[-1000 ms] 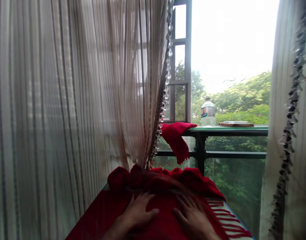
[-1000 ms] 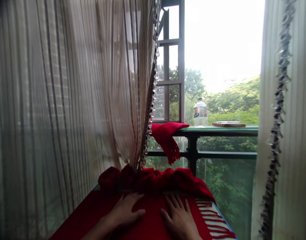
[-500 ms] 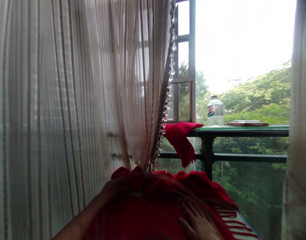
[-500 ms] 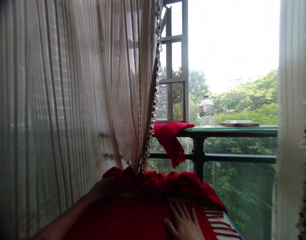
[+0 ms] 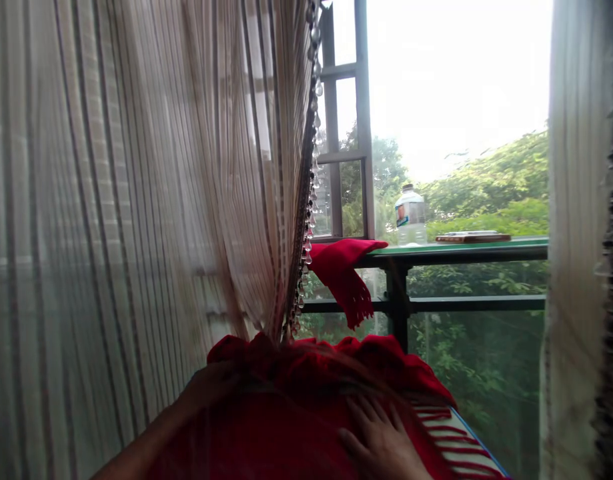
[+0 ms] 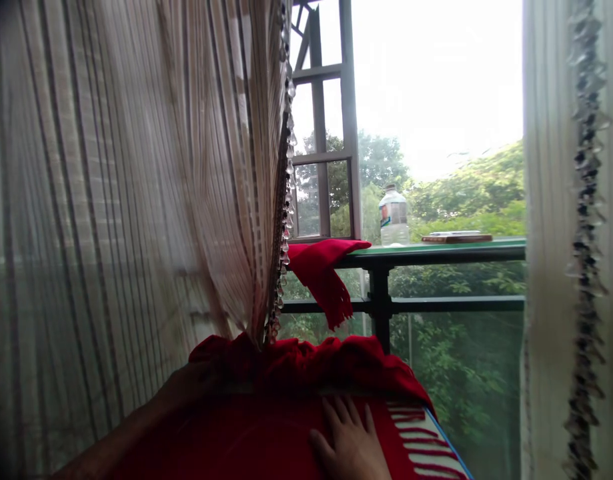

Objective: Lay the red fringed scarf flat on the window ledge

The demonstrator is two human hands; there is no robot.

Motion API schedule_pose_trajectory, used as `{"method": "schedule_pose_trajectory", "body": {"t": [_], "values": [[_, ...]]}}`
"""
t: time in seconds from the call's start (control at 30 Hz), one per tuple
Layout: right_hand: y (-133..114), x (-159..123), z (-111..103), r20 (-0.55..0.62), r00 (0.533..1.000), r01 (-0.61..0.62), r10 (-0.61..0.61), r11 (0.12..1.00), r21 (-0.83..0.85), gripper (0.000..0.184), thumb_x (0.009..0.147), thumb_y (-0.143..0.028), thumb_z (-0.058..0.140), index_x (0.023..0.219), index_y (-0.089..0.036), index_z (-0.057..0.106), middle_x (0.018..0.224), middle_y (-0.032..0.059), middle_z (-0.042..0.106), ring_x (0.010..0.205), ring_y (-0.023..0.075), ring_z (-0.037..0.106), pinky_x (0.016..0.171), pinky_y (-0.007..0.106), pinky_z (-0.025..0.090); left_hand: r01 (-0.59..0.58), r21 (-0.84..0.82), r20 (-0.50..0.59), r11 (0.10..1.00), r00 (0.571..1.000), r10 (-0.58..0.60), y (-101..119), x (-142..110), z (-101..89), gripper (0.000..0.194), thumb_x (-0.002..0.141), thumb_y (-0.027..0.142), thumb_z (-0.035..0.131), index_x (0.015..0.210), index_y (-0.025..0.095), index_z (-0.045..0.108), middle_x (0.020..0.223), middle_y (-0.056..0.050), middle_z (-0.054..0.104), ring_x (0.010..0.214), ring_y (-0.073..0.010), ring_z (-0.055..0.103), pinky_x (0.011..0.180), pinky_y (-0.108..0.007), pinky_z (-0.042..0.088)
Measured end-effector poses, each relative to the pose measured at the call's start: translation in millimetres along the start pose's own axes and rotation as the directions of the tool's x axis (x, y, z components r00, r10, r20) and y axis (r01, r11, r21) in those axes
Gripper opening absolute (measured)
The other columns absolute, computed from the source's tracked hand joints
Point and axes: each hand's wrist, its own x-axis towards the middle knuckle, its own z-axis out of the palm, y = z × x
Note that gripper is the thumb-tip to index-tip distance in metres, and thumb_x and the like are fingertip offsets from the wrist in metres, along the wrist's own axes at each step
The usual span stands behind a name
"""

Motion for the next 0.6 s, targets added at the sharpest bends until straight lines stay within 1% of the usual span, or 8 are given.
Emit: {"method": "schedule_pose_trajectory", "body": {"t": [0.07, 0.13, 0.2, 0.27, 0.33, 0.4, 0.5, 0.6], "values": [[0.4, 1.4, 0.3, -0.015, 1.000, 0.004, -0.003, 1.000, 0.014, 0.078, 0.094, -0.061, 0.038, 0.161, -0.022, 0.045, 0.173, 0.0078, 0.039, 0.165, 0.0344, 0.027, 0.135, 0.065, 0.013, -0.059, 0.008, -0.005, 0.998, 0.998, 0.059, 17.1, -7.3, 4.4, 0.025, 0.107, 0.039, 0.055, 0.103, 0.020, 0.071, 0.104, -0.005, 0.075, 0.096, -0.0220, 0.070, 0.089, -0.037, 0.051], [0.7, 3.2, 0.7, -0.017, 1.000, 0.005, -0.005, 1.000, 0.022, 0.077, 0.094, -0.060, 0.039, 0.161, -0.022, 0.046, 0.173, 0.0090, 0.041, 0.164, 0.0351, 0.028, 0.135, 0.067, 0.013, -0.137, 0.004, 0.011, 0.991, 0.991, 0.137, 41.4, -7.4, 15.2, 0.027, 0.105, 0.040, 0.056, 0.092, 0.021, 0.070, 0.097, -0.003, 0.075, 0.092, -0.0211, 0.069, 0.085, -0.033, 0.048], [0.7, 3.9, 0.3, -0.018, 1.000, 0.009, -0.008, 1.000, 0.027, 0.077, 0.094, -0.060, 0.039, 0.161, -0.022, 0.047, 0.173, 0.0092, 0.041, 0.164, 0.0356, 0.028, 0.135, 0.068, 0.012, -0.211, -0.019, 0.054, 0.977, 0.976, 0.212, 67.3, 0.9, 29.1, 0.029, 0.101, 0.048, 0.063, 0.091, 0.021, 0.069, 0.097, -0.001, 0.074, 0.092, -0.0210, 0.069, 0.084, -0.032, 0.049], [0.9, 3.4, -0.8, -0.024, 1.000, 0.011, -0.010, 0.999, 0.033, 0.076, 0.094, -0.058, 0.039, 0.160, -0.022, 0.048, 0.173, 0.0093, 0.040, 0.164, 0.0361, 0.028, 0.135, 0.068, 0.012, -0.233, -0.037, 0.105, 0.972, 0.966, 0.236, 88.8, 17.2, 42.5, 0.036, 0.101, 0.054, 0.066, 0.094, 0.019, 0.070, 0.097, -0.001, 0.073, 0.089, -0.0211, 0.069, 0.084, -0.035, 0.053], [2.1, 2.8, -1.6, -0.028, 1.000, 0.013, -0.011, 0.999, 0.045, 0.076, 0.093, -0.057, 0.041, 0.160, -0.022, 0.049, 0.173, 0.0096, 0.040, 0.164, 0.0365, 0.029, 0.135, 0.067, 0.013, -0.204, -0.030, 0.135, 0.979, 0.969, 0.206, 102.6, 38.8, 53.8, 0.039, 0.103, 0.055, 0.066, 0.097, 0.016, 0.071, 0.096, -0.001, 0.073, 0.089, -0.0216, 0.070, 0.084, -0.039, 0.057], [4.7, 3.9, -1.1, -0.030, 0.999, 0.021, -0.019, 0.998, 0.064, 0.075, 0.092, -0.056, 0.044, 0.159, -0.023, 0.049, 0.172, 0.0103, 0.041, 0.163, 0.0371, 0.030, 0.134, 0.067, 0.014, -0.151, -0.007, 0.144, 0.989, 0.978, 0.150, 109.1, 62.2, 63.2, 0.036, 0.104, 0.051, 0.066, 0.102, 0.016, 0.072, 0.100, -0.002, 0.074, 0.091, -0.0216, 0.072, 0.086, -0.040, 0.060], [10.5, 9.6, 2.7, -0.021, 0.999, 0.039, -0.038, 0.995, 0.088, 0.076, 0.092, -0.058, 0.046, 0.160, -0.024, 0.049, 0.172, 0.0111, 0.041, 0.163, 0.0389, 0.031, 0.133, 0.070, 0.014, -0.071, 0.034, 0.135, 0.997, 0.989, 0.066, 111.0, 92.6, 76.1, 0.027, 0.104, 0.044, 0.069, 0.113, 0.019, 0.072, 0.112, -0.005, 0.074, 0.098, -0.0218, 0.073, 0.088, -0.040, 0.062], [15.5, 15.7, 8.0, -0.015, 0.998, 0.058, -0.057, 0.994, 0.094, 0.076, 0.092, -0.060, 0.046, 0.160, -0.025, 0.048, 0.173, 0.0118, 0.040, 0.163, 0.0406, 0.029, 0.132, 0.072, 0.015, -0.010, 0.070, 0.113, 0.998, 0.994, 0.002, 111.7, 108.2, 87.7, 0.029, 0.103, 0.040, 0.071, 0.122, 0.018, 0.070, 0.120, -0.007, 0.073, 0.105, -0.0239, 0.073, 0.091, -0.043, 0.062]]}}
